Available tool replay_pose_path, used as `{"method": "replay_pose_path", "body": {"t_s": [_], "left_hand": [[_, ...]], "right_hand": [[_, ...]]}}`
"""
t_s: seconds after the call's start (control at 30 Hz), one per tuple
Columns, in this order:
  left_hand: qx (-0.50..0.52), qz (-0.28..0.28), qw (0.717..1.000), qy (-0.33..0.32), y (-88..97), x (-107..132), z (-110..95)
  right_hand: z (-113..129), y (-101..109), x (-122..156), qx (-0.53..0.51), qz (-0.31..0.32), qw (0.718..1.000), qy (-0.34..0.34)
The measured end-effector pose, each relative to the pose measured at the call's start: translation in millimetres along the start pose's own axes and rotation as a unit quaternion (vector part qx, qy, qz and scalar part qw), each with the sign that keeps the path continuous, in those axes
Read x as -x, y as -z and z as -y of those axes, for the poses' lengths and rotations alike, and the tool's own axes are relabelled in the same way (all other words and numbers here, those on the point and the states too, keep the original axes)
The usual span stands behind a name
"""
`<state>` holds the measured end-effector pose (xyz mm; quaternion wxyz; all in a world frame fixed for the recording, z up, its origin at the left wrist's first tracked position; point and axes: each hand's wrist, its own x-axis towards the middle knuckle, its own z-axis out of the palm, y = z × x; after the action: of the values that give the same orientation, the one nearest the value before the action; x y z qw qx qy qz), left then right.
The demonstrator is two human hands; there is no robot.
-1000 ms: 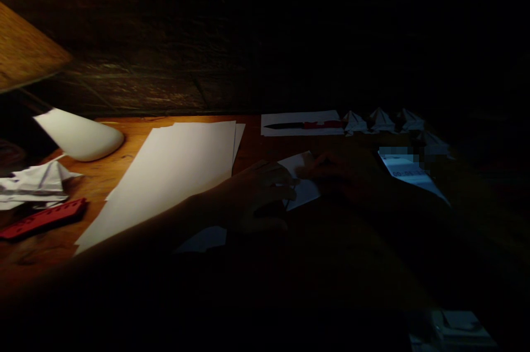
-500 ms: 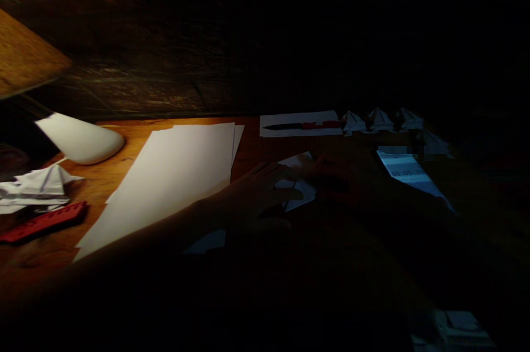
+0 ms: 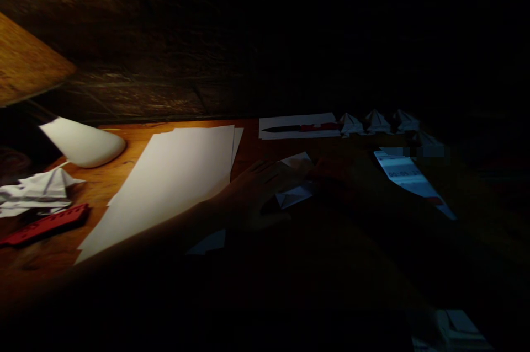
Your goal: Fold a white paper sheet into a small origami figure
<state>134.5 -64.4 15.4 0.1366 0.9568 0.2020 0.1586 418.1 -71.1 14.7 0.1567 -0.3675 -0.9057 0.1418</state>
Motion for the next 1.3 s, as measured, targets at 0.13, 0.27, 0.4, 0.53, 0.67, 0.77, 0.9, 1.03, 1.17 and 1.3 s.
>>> {"method": "replay_pose_path", "body": {"t_s": [0.13,0.27,0.4,0.53,0.67,0.77,0.9,1.03,1.17,1.3], "left_hand": [[-0.007,-0.057,0.998,-0.009,-4.8,0,1],[0.003,-0.115,0.993,0.001,-7.7,1,3],[-0.016,-0.172,0.985,0.007,-7.3,1,2],[-0.016,-0.213,0.977,-0.001,-4.2,1,-2],[0.002,-0.23,0.973,-0.02,-0.8,0,-7],[0.024,-0.254,0.967,-0.029,-0.1,-2,-10],[0.13,-0.305,0.942,0.05,-2.8,-4,-11],[0.322,-0.351,0.865,0.162,-8.8,-7,-5],[0.467,-0.349,0.793,0.176,-14.3,-10,1],[0.533,-0.286,0.775,0.182,-15.1,-10,-2]], "right_hand": [[5,0,-1,0.01,-0.021,1.0,-0.008],[13,5,-1,-0.006,-0.032,0.999,-0.026],[16,6,0,-0.039,-0.022,0.999,-0.022],[13,2,0,-0.046,-0.06,0.997,-0.014],[17,8,1,-0.058,-0.124,0.991,0.012],[24,14,1,-0.088,-0.179,0.98,0.023],[27,12,0,-0.121,-0.199,0.972,-0.012],[26,5,-2,-0.204,-0.261,0.935,-0.129],[25,1,-4,-0.352,-0.229,0.89,-0.178],[22,-2,-2,-0.392,-0.151,0.892,-0.168]]}}
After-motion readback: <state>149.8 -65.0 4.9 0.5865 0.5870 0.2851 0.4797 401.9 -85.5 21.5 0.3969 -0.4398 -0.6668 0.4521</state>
